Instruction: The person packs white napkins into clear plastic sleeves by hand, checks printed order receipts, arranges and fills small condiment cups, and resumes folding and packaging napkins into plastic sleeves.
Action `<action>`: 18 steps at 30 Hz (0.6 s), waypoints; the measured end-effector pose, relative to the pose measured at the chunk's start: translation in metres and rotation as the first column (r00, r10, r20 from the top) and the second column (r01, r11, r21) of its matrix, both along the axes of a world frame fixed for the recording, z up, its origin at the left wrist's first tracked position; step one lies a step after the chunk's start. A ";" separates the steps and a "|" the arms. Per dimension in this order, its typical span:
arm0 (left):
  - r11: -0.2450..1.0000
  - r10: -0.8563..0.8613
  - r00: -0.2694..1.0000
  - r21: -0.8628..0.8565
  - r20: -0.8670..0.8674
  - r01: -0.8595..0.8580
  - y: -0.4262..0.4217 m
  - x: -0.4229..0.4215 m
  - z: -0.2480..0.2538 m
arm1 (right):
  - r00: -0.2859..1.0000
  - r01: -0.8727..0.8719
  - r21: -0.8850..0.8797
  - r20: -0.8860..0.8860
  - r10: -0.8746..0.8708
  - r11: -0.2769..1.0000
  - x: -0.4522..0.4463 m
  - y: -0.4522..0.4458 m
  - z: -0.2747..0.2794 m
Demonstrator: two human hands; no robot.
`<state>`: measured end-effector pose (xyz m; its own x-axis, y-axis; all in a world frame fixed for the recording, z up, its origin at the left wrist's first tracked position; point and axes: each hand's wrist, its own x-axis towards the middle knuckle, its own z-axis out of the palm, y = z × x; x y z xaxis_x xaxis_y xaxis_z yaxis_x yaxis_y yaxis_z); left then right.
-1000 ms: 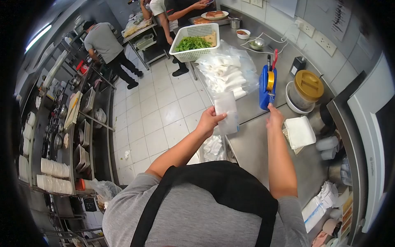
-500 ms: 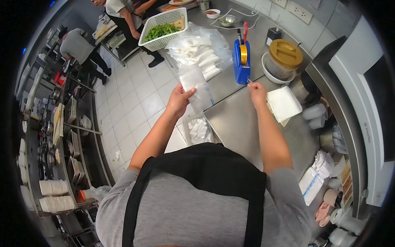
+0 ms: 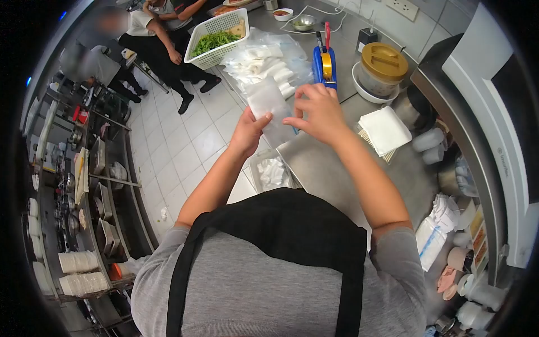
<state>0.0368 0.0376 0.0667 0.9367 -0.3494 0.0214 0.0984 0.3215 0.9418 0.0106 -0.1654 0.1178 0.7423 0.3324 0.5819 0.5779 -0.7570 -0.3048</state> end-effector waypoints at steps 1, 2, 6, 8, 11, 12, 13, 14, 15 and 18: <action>1.000 -0.018 1.000 0.004 0.015 0.017 0.000 -0.002 0.001 | 1.000 0.025 -0.033 -0.003 -0.026 0.999 0.004 0.001 -0.003; 1.000 -0.021 1.000 0.007 0.022 0.021 0.000 -0.005 0.002 | 0.999 0.051 -0.066 -0.006 -0.052 0.996 0.008 0.002 -0.007; 0.998 -0.059 0.998 0.027 -0.005 0.059 0.003 -0.014 0.013 | 0.985 0.116 -0.121 -0.113 -0.130 0.986 0.012 0.004 -0.007; 0.997 -0.074 0.997 0.027 -0.025 0.074 0.005 -0.016 0.015 | 0.967 0.161 -0.140 -0.174 -0.185 0.977 0.018 0.000 -0.010; 0.997 -0.073 0.997 0.014 -0.030 0.074 0.006 -0.017 0.014 | 0.938 0.264 -0.056 -0.216 -0.270 0.963 0.024 -0.012 -0.019; 0.997 -0.072 0.997 0.011 -0.040 0.073 0.007 -0.017 0.012 | 0.928 0.304 -0.009 -0.222 -0.298 0.953 0.024 -0.014 -0.018; 0.997 -0.070 0.996 0.006 -0.049 0.071 0.008 -0.016 0.010 | 0.932 0.320 0.095 -0.209 -0.295 0.943 0.022 -0.016 -0.016; 0.999 -0.044 0.998 -0.010 -0.048 0.043 0.008 -0.015 0.008 | 0.936 0.330 0.199 -0.196 -0.292 0.923 0.019 -0.018 -0.014; 1.000 -0.017 0.999 -0.027 -0.048 0.016 0.006 -0.015 0.005 | 0.939 0.335 0.300 -0.183 -0.291 0.893 0.013 -0.018 -0.011; 0.997 0.033 0.997 -0.062 -0.066 -0.037 0.001 -0.016 0.002 | 0.979 0.143 0.367 0.082 -0.185 0.919 -0.015 0.004 -0.012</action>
